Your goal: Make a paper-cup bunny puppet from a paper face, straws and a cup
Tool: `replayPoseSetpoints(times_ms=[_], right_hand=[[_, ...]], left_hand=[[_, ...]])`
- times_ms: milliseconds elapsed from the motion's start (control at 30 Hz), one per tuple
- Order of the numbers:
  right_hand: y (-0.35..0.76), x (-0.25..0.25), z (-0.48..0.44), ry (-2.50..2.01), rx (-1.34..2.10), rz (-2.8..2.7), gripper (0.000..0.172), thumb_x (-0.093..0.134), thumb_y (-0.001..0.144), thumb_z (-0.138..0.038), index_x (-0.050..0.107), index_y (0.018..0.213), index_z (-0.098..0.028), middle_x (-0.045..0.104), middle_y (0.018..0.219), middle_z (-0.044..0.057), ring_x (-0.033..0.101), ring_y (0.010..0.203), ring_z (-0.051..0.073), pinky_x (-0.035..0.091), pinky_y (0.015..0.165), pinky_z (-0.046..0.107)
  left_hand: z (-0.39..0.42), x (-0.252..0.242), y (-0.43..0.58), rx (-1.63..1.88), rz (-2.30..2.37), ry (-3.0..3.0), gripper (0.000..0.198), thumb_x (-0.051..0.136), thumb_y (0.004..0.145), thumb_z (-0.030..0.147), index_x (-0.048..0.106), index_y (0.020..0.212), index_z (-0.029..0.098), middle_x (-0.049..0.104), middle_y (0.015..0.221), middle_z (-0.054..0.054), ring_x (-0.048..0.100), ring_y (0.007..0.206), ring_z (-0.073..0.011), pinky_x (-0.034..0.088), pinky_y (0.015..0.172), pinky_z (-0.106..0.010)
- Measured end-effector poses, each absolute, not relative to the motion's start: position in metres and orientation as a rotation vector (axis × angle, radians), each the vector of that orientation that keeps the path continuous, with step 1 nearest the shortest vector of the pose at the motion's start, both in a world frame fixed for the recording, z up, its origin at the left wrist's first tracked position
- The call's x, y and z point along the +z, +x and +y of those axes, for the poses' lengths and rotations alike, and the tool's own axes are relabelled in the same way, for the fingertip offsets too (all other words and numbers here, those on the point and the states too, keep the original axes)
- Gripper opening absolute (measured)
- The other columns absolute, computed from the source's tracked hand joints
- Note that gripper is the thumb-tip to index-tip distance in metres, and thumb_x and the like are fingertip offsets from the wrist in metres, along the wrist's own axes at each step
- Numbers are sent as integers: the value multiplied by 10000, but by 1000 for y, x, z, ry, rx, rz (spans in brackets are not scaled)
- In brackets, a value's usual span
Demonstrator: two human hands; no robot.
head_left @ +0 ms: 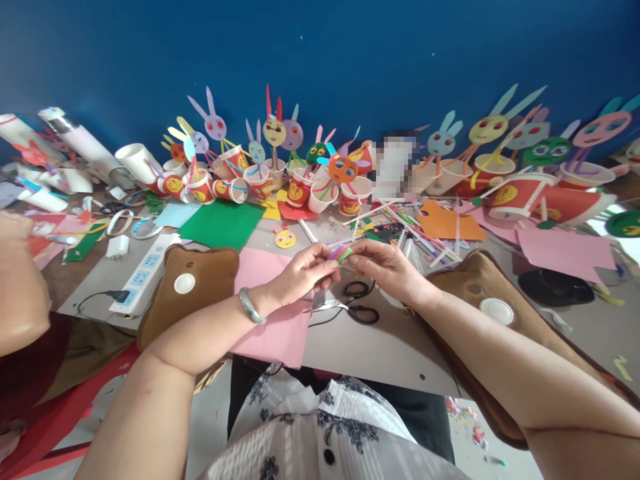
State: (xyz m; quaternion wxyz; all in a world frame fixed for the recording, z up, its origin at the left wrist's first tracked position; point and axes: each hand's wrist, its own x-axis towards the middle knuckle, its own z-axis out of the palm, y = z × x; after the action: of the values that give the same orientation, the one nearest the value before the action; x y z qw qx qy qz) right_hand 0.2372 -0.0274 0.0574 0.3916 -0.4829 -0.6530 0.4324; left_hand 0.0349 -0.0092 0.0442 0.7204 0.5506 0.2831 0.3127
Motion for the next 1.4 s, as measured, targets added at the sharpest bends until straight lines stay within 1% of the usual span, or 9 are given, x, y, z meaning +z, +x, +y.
replayPoseSetpoints(times_ms=[133,300,367,567,700,900,1067,1233,1400], right_hand=[[239,59,-27,-1209,1245,-1597,305,675,843,-491,682,835,-186,535,641,-20,459,620,125,376,597,274],[240,58,-26,-1193,1316,-1517,332,713,814,-521,680,818,-191,538,634,-13,455,620,126,371,597,275],[239,57,-26,-1200,1299,-1501,336,722,804,-523,681,817,-189,549,646,-9,461,627,128,375,602,276],[238,56,-28,-1225,1218,-1567,323,688,828,-502,676,837,-179,565,669,-10,469,623,125,373,600,278],[238,57,-28,-1229,1159,-1624,300,667,845,-477,678,837,-177,595,693,-4,487,626,128,383,615,286],[237,58,-29,-1238,1125,-1630,270,657,854,-447,681,843,-178,595,676,-3,501,628,136,396,611,285],[237,59,-30,-1237,1019,-1710,266,624,885,-438,690,850,-183,666,758,24,582,720,171,449,686,310],[235,58,-32,-1219,1008,-1779,315,576,929,-472,693,841,-193,685,760,29,604,724,178,466,699,316],[235,53,-32,-1308,868,-1759,309,651,876,-491,696,798,-195,700,774,42,616,760,197,467,720,319]], left_hand=[[-8,41,33,655,578,1154,260,645,885,384,463,881,199,614,723,44,470,503,-41,283,428,-170],[-8,45,33,659,591,1110,277,662,871,386,463,879,194,609,706,46,464,490,-35,275,434,-172],[-9,46,34,686,624,1144,268,657,876,383,471,889,191,621,714,41,480,500,-38,295,436,-169],[-8,43,38,758,684,1281,274,664,885,391,502,913,171,661,724,14,549,529,-58,433,492,-187],[-8,39,38,788,669,1314,293,665,886,412,513,950,169,674,731,2,598,566,-79,482,528,-202],[-11,39,37,765,693,1357,323,655,894,443,505,987,173,696,791,-25,607,597,-85,500,551,-208],[-11,37,37,754,740,1385,339,639,904,467,486,989,176,696,819,-40,633,614,-102,509,553,-216],[-14,36,38,762,794,1424,287,646,905,416,489,941,178,665,782,-22,658,654,-118,520,582,-222],[-16,30,41,743,763,1366,239,660,892,346,501,866,169,641,775,-13,667,689,-120,543,647,-241]])
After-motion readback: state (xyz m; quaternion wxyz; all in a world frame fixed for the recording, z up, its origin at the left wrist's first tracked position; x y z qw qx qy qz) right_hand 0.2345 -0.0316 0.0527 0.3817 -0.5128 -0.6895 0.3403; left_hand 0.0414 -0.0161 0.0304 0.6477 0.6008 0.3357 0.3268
